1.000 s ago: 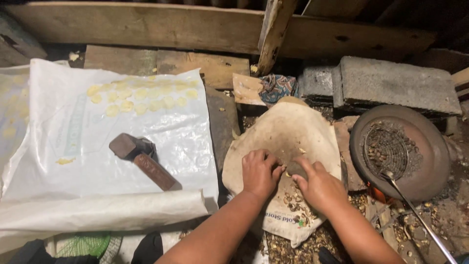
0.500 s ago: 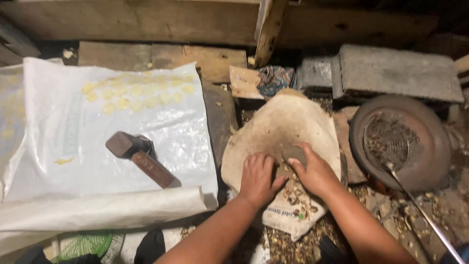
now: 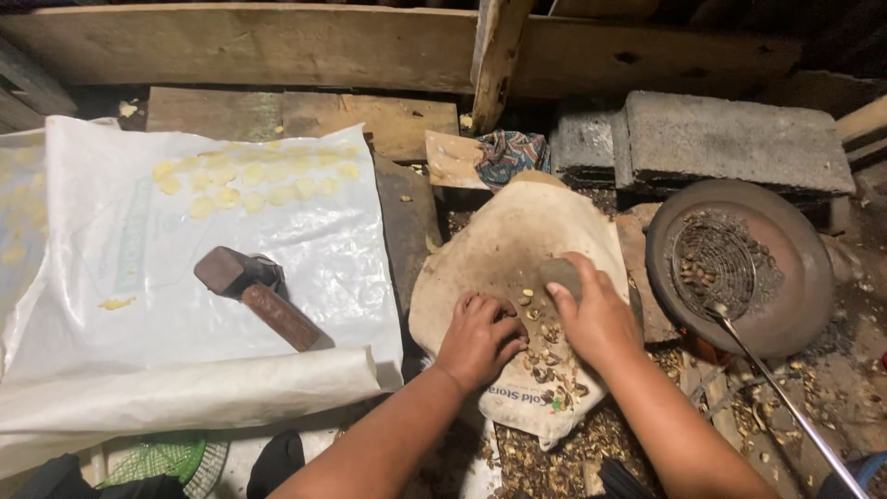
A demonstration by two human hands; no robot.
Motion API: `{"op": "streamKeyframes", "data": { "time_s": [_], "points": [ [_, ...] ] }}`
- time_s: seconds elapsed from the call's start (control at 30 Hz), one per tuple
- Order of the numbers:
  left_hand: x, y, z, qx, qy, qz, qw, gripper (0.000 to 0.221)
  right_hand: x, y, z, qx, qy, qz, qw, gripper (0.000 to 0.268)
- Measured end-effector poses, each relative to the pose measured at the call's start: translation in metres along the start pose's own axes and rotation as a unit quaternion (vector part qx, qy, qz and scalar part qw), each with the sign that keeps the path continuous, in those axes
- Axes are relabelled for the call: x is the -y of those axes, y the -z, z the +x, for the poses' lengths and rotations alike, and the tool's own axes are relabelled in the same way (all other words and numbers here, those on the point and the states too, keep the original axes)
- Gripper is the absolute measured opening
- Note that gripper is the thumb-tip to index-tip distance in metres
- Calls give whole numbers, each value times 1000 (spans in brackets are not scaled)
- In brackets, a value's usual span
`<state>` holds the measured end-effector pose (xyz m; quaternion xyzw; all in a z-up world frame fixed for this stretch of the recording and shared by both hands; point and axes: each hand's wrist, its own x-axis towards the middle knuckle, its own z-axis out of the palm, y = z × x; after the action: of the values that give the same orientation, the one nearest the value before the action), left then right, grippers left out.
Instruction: Cracking nuts with a stone and flattening food items with a mallet on a plastic sheet
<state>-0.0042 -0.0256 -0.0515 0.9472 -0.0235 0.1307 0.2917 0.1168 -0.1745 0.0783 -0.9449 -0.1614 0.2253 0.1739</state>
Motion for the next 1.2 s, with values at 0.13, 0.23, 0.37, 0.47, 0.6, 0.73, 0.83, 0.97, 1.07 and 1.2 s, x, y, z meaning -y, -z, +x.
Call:
{"op": "streamKeyframes", "data": {
  "time_s": [0.13, 0.23, 0.37, 0.47, 0.6, 0.73, 0.83, 0.97, 1.07, 1.2],
  "points": [
    [-3, 6, 3, -13, 3, -16, 1000, 18, -13, -2, 12, -27, 13, -15, 999, 50],
    [-3, 2, 2, -30, 6, -13, 999, 19, -7, -5, 6, -13, 8, -34, 999, 50],
    [0, -3, 4, -75, 7, 8, 997, 15, 0, -11, 8, -1, 51, -110, 993, 49],
    [-1, -5, 5, -91, 20, 18, 996, 16, 1, -17, 2, 18, 53, -131, 990, 50],
    [-2, -9, 6, -97, 45, 30, 994, 18, -13, -17, -4, 3, 20, -55, 998, 51],
    [0, -6, 13, -94, 37, 30, 994, 17, -17, -31, 6, 35, 21, -117, 992, 52],
    [-4, 0, 10, -71, 94, 36, 992, 14, -12, -38, -1, 74, 30, -188, 979, 51],
    [18, -9, 42, -101, 90, -7, 991, 15, 37, 0, -14, 41, 59, -249, 966, 44],
    [18, -10, 47, -81, 118, -23, 989, 16, 4, -4, 6, 55, 19, -185, 981, 50],
    [11, -16, 59, -50, 162, -3, 986, 19, -43, -27, 33, -4, 6, -155, 988, 52]
  ]
}}
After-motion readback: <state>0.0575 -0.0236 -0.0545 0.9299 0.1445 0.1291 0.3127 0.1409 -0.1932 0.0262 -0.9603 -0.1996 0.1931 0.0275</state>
